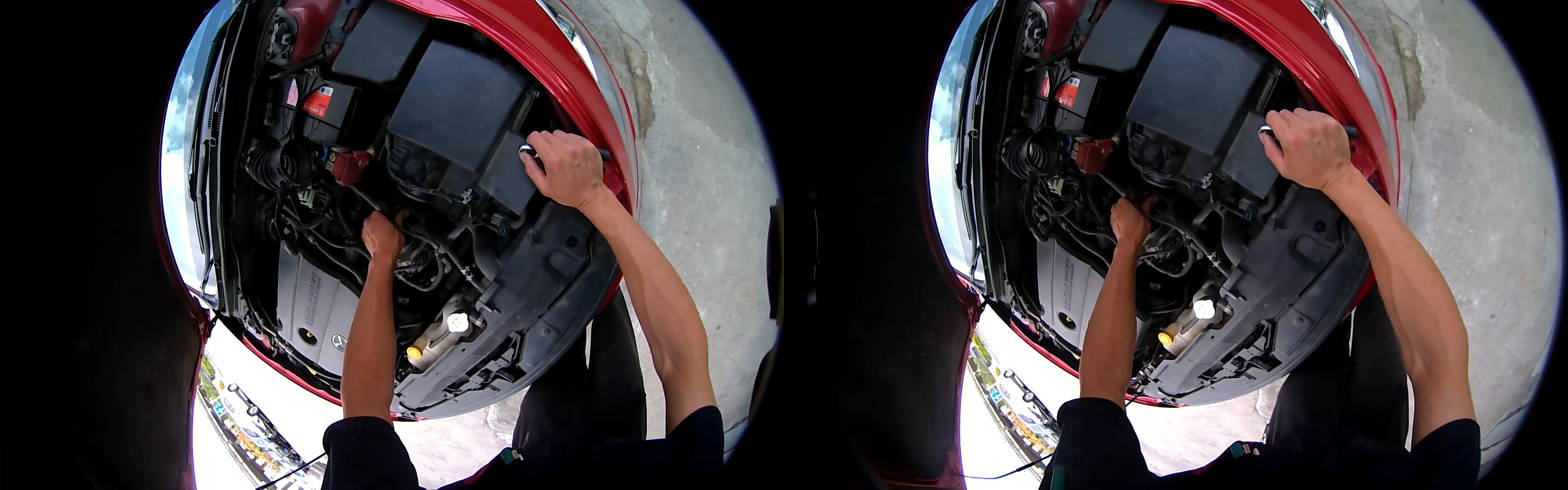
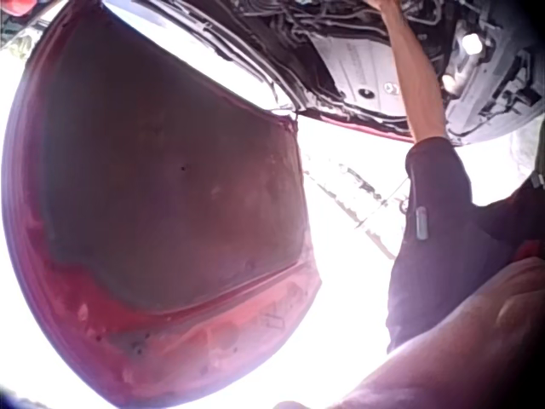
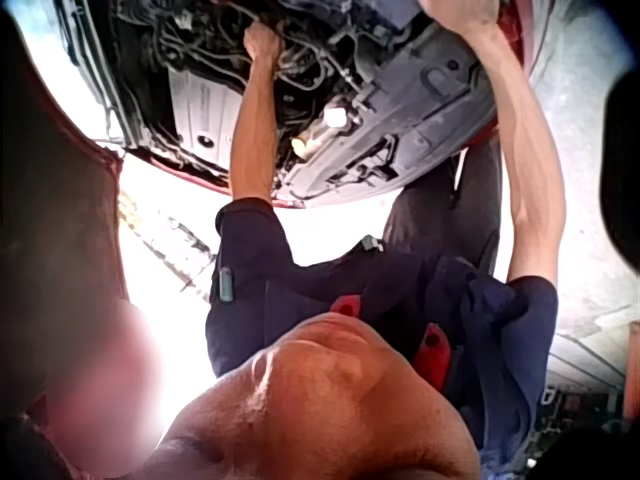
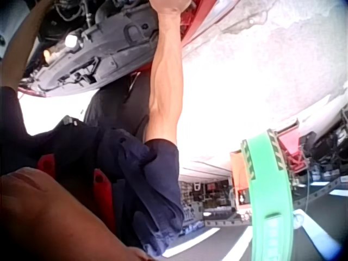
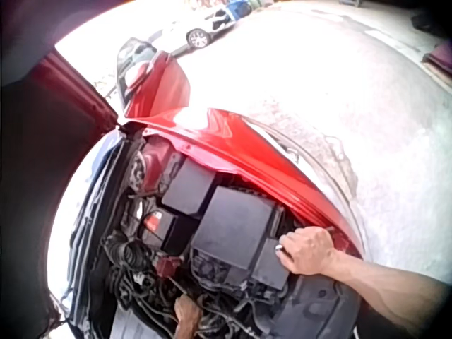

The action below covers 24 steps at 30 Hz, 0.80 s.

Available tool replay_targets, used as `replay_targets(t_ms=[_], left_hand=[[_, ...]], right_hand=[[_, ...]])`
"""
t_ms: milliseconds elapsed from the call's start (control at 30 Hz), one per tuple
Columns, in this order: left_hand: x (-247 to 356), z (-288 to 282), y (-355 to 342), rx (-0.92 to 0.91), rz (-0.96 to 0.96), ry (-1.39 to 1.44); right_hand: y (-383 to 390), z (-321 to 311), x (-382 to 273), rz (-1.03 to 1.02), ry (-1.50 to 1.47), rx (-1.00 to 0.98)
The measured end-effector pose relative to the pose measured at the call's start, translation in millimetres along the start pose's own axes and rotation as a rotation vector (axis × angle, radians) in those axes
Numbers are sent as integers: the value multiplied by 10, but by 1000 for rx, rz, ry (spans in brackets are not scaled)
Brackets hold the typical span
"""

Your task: The person works under the hood of a red car, using a ratchet to loosen and tighten bolts on engine components. They remove a plastic cover, adjust parts within the engine bay, and reposition the cover while continuing to use the ratchet on various fasteners.

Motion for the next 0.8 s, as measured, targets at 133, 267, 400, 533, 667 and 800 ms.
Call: replay_targets(t_ms=[133, 267, 400, 533, 667, 800], left_hand=[[-76, 87, -45, 4, 66, 18], [-27, 110, -82, -108, 193, 53], [-17, 103, -60, -133, 212, 71], [49, -2, 9, -39, 92, 39], [-16, 45, -12, -1, 50, 22], [-75, 108, -64, -42, 109, 15]], right_hand=[[-9, 2, -15, 4, -5, -4], [3, 11, 12, 2, -4, 5], [10, 12, 20, -4, -36, 1], [20, 25, 24, -1, -21, 4], [2, 7, 5, 1, 0, 16], [16, 22, 14, -2, -9, 20]])
Point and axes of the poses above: each hand's wrist, its own y-axis away from the middle knuckle, its own z-axis out of the palm, x = y × z, the point moved 6 cm from there along -y, towards the middle knuckle, and after that the axes turned 3 degrees about -y, right-handed, at the moved point
